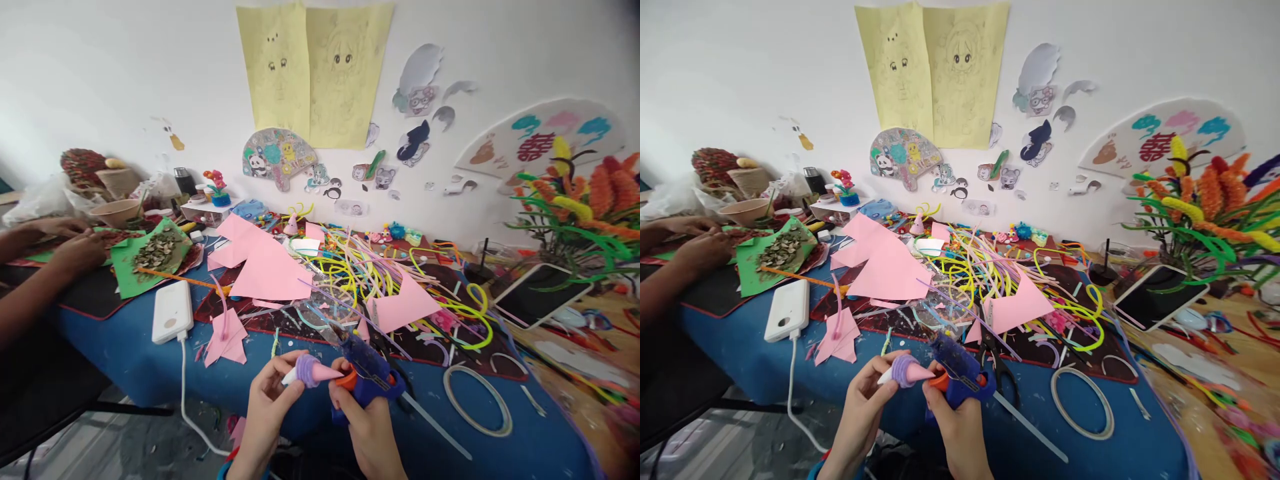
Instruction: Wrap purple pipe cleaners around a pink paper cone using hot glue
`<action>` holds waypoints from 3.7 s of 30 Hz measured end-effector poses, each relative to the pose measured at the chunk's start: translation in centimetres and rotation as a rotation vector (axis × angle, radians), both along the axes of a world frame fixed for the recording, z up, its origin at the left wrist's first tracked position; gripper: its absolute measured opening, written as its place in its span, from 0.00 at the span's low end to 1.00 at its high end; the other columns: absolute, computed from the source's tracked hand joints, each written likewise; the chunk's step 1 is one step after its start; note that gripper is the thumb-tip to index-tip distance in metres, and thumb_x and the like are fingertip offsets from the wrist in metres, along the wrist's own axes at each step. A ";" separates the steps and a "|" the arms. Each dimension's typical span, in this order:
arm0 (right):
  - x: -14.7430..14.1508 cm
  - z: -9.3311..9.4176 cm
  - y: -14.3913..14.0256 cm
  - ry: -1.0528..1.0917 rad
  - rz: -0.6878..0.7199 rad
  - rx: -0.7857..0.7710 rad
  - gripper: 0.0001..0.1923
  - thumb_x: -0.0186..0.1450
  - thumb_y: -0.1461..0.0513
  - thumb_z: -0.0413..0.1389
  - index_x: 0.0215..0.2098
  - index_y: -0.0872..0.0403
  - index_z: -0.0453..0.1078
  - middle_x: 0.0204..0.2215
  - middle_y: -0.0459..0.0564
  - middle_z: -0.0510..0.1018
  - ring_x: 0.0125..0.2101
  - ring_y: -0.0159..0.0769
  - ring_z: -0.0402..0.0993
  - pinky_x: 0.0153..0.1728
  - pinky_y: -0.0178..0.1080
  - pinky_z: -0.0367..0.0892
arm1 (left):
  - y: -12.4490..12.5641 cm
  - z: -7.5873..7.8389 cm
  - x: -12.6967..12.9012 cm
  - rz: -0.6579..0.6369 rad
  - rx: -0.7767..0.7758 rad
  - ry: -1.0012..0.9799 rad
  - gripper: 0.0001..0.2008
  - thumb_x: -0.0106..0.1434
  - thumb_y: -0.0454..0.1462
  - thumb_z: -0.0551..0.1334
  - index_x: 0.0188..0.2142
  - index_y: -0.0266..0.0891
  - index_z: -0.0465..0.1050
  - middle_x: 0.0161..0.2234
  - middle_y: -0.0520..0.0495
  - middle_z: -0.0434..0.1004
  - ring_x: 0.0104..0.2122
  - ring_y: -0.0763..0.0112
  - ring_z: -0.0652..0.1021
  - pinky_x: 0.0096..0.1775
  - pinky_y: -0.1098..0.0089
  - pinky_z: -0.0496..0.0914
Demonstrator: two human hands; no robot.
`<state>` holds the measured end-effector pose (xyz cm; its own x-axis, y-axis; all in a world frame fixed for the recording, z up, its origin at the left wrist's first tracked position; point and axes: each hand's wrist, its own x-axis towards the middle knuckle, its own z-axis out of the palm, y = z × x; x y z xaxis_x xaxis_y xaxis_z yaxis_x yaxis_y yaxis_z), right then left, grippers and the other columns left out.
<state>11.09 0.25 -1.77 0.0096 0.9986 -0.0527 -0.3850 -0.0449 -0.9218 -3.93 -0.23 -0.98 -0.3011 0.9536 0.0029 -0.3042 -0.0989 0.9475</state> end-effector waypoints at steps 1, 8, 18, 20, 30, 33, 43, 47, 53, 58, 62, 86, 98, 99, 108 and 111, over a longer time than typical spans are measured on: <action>0.1 0.3 0.0 0.030 0.014 0.010 0.14 0.59 0.52 0.69 0.35 0.53 0.78 0.29 0.47 0.78 0.26 0.34 0.68 0.30 0.37 0.68 | 0.0 0.0 0.2 -0.025 -0.005 -0.006 0.17 0.51 0.46 0.76 0.26 0.38 0.74 0.42 0.36 0.84 0.43 0.51 0.81 0.42 0.64 0.73; 0.0 0.1 0.0 0.088 0.036 0.016 0.14 0.65 0.50 0.64 0.35 0.51 0.73 0.19 0.41 0.73 0.21 0.35 0.70 0.31 0.40 0.70 | -0.1 -0.3 0.9 -0.201 0.013 -0.134 0.20 0.51 0.47 0.77 0.31 0.39 0.71 0.39 0.41 0.83 0.36 0.59 0.80 0.36 0.68 0.72; 1.2 0.2 -0.5 0.201 0.109 0.002 0.10 0.63 0.54 0.66 0.33 0.52 0.76 0.28 0.47 0.77 0.27 0.35 0.70 0.33 0.40 0.68 | -0.4 0.7 2.0 -0.080 0.022 -0.153 0.23 0.47 0.48 0.79 0.33 0.40 0.72 0.36 0.46 0.80 0.37 0.62 0.79 0.39 0.70 0.71; 1.6 -0.1 -0.7 0.255 0.160 0.021 0.13 0.59 0.56 0.69 0.40 0.50 0.78 0.36 0.49 0.79 0.31 0.37 0.73 0.35 0.40 0.69 | -0.1 0.6 1.9 0.011 0.019 -0.143 0.23 0.47 0.46 0.79 0.35 0.41 0.73 0.37 0.48 0.80 0.39 0.62 0.79 0.42 0.69 0.71; 1.1 -0.3 -1.5 0.126 0.016 0.005 0.19 0.66 0.49 0.65 0.49 0.50 0.76 0.45 0.54 0.83 0.39 0.40 0.79 0.45 0.43 0.72 | -0.1 -0.7 1.7 0.032 0.038 -0.116 0.21 0.51 0.41 0.78 0.39 0.42 0.72 0.39 0.48 0.81 0.40 0.63 0.81 0.42 0.70 0.73; 0.8 0.3 -1.5 0.132 -0.071 -0.018 0.17 0.67 0.49 0.65 0.47 0.50 0.74 0.37 0.47 0.83 0.30 0.31 0.74 0.38 0.36 0.71 | -0.6 -1.1 1.6 -0.056 0.128 -0.041 0.18 0.53 0.40 0.77 0.38 0.42 0.71 0.39 0.48 0.81 0.38 0.64 0.80 0.39 0.71 0.73; 1.1 0.0 -1.2 0.207 -0.195 -0.116 0.31 0.57 0.55 0.73 0.54 0.51 0.68 0.36 0.46 0.84 0.28 0.34 0.77 0.33 0.38 0.74 | -0.8 -0.5 1.0 -0.261 0.312 0.208 0.07 0.62 0.41 0.71 0.34 0.40 0.81 0.40 0.42 0.81 0.41 0.63 0.80 0.44 0.69 0.72; 1.3 -0.3 -1.3 0.203 -0.157 -0.138 0.33 0.57 0.54 0.73 0.55 0.52 0.67 0.36 0.48 0.85 0.33 0.38 0.80 0.38 0.39 0.76 | -0.5 -0.9 0.9 -0.265 0.233 0.121 0.08 0.60 0.39 0.73 0.31 0.39 0.76 0.35 0.45 0.78 0.35 0.67 0.78 0.38 0.72 0.71; 1.2 -0.6 -1.4 0.117 -0.115 -0.076 0.20 0.59 0.51 0.71 0.43 0.55 0.76 0.33 0.50 0.85 0.28 0.36 0.79 0.35 0.39 0.76 | -0.2 -0.8 1.3 -0.108 0.200 0.145 0.14 0.55 0.38 0.76 0.23 0.37 0.72 0.26 0.50 0.73 0.27 0.71 0.74 0.30 0.75 0.69; 0.9 -0.7 -1.1 0.071 -0.153 -0.060 0.20 0.60 0.49 0.70 0.40 0.55 0.79 0.30 0.50 0.84 0.29 0.37 0.79 0.36 0.40 0.76 | -0.6 -0.3 2.0 -0.044 0.282 0.306 0.07 0.63 0.39 0.71 0.31 0.39 0.84 0.29 0.44 0.82 0.30 0.66 0.80 0.34 0.73 0.73; 0.9 -0.7 -1.0 0.041 -0.182 -0.054 0.20 0.59 0.48 0.70 0.39 0.55 0.79 0.30 0.50 0.84 0.29 0.38 0.79 0.35 0.39 0.76 | -1.0 -0.3 2.3 -0.076 0.341 0.359 0.11 0.67 0.44 0.66 0.38 0.42 0.86 0.32 0.43 0.81 0.33 0.65 0.80 0.36 0.72 0.75; 0.6 0.6 -0.9 -0.022 -0.161 0.002 0.15 0.61 0.51 0.69 0.38 0.53 0.80 0.34 0.51 0.85 0.30 0.38 0.80 0.34 0.39 0.77 | -1.1 -0.7 1.7 -0.051 0.307 0.305 0.07 0.56 0.41 0.76 0.32 0.42 0.85 0.40 0.39 0.86 0.41 0.57 0.84 0.42 0.66 0.77; 1.7 -1.2 -2.0 0.033 -0.109 -0.011 0.10 0.59 0.64 0.64 0.21 0.54 0.71 0.19 0.44 0.73 0.23 0.32 0.67 0.28 0.36 0.63 | -0.8 -3.2 0.8 0.206 0.296 0.286 0.03 0.55 0.37 0.75 0.29 0.43 0.84 0.41 0.41 0.87 0.42 0.55 0.85 0.44 0.61 0.78; 1.7 -1.1 -2.1 0.041 -0.095 -0.031 0.10 0.59 0.64 0.63 0.21 0.54 0.71 0.20 0.44 0.73 0.23 0.32 0.66 0.28 0.36 0.62 | -0.8 -3.1 0.9 0.197 0.300 0.292 0.03 0.55 0.37 0.75 0.28 0.42 0.84 0.41 0.40 0.87 0.42 0.55 0.85 0.43 0.60 0.79; 1.3 -1.2 -2.6 0.091 -0.180 -0.100 0.09 0.57 0.58 0.69 0.29 0.52 0.74 0.26 0.47 0.81 0.28 0.38 0.74 0.33 0.40 0.69 | -1.3 -0.9 2.1 -0.004 0.426 0.423 0.05 0.54 0.34 0.76 0.29 0.41 0.82 0.41 0.36 0.88 0.38 0.54 0.87 0.38 0.63 0.81; 1.4 -1.5 -2.8 0.090 -0.174 -0.119 0.11 0.56 0.57 0.70 0.29 0.52 0.74 0.24 0.47 0.81 0.28 0.40 0.76 0.33 0.41 0.71 | -1.3 -0.8 2.0 -0.047 0.449 0.487 0.06 0.54 0.35 0.76 0.28 0.41 0.81 0.40 0.37 0.88 0.38 0.55 0.87 0.40 0.62 0.81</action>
<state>12.53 -2.55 -3.22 0.1710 0.9689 -0.1787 -0.4770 -0.0773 -0.8755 -1.93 -1.56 -1.79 -0.1228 0.8404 0.5278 0.1343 -0.5129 0.8479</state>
